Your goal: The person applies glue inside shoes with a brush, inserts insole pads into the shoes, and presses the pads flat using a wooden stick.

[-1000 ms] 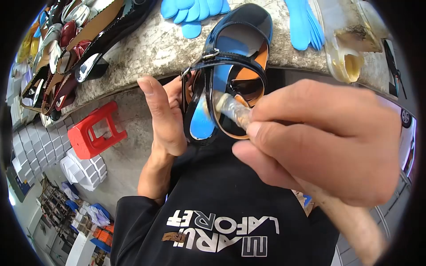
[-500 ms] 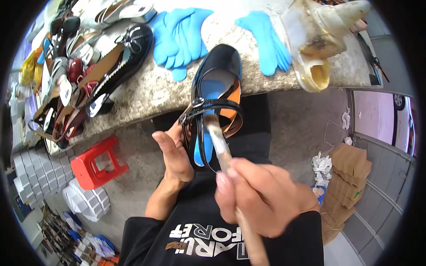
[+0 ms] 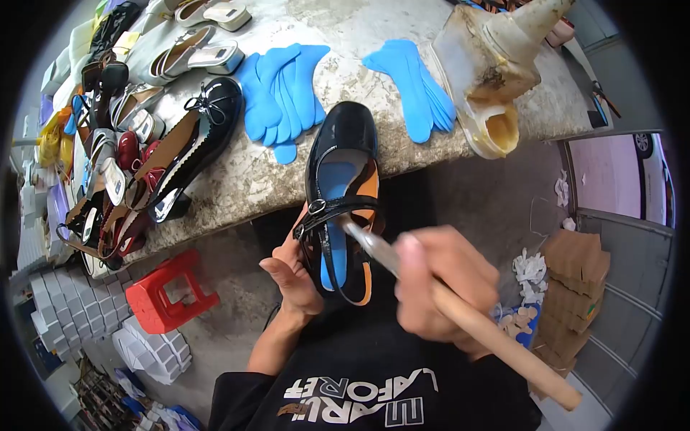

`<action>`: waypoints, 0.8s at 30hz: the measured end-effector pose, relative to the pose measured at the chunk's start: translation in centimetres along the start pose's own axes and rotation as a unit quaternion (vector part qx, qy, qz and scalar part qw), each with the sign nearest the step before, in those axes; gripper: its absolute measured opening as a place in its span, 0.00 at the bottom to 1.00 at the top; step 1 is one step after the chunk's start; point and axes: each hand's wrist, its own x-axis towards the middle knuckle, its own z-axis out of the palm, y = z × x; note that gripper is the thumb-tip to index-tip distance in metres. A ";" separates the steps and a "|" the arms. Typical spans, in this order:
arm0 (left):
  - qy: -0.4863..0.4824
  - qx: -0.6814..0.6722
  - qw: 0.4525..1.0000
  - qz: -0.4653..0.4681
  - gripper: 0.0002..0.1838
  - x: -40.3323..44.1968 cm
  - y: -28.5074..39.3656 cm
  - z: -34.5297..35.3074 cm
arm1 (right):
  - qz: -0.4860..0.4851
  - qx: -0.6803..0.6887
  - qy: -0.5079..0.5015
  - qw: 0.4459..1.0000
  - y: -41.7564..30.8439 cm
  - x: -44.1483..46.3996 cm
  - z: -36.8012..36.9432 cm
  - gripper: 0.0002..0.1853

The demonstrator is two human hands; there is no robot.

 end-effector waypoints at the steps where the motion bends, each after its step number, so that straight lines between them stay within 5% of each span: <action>1: -0.001 -0.064 0.997 -0.051 0.62 -0.4 -0.1 -0.1 | -0.023 0.000 0.018 1.000 0.0 -0.8 -1.4 0.13; 3: 0.012 -0.058 0.997 -0.056 0.63 -1.3 -0.6 -1.0 | -0.101 0.029 0.117 0.988 1.1 -3.3 -5.0 0.14; 6: 0.068 -0.161 0.984 -0.030 0.67 -1.4 -1.1 0.1 | -0.229 0.136 0.448 0.854 4.0 -5.0 -11.8 0.16; 8: 0.026 -0.170 0.985 0.004 0.68 -0.4 0.9 1.5 | -0.221 0.079 0.532 0.813 3.8 -2.1 -14.9 0.16; 11: 0.033 -0.100 0.993 0.051 0.67 1.3 2.0 4.5 | 0.022 -0.073 0.330 0.941 4.8 -3.4 -15.9 0.20; 12: -0.004 -0.092 0.993 0.080 0.68 2.1 2.3 4.9 | 0.039 0.054 0.272 0.960 6.0 -3.7 -13.9 0.20; 15: 0.003 0.018 0.973 0.230 0.65 4.3 2.9 7.3 | 0.131 0.145 0.136 0.971 4.6 -2.4 -10.0 0.15; 24: 0.005 0.152 0.957 0.247 0.66 4.3 5.7 10.2 | 0.194 0.210 -0.017 0.958 3.4 0.9 -10.1 0.19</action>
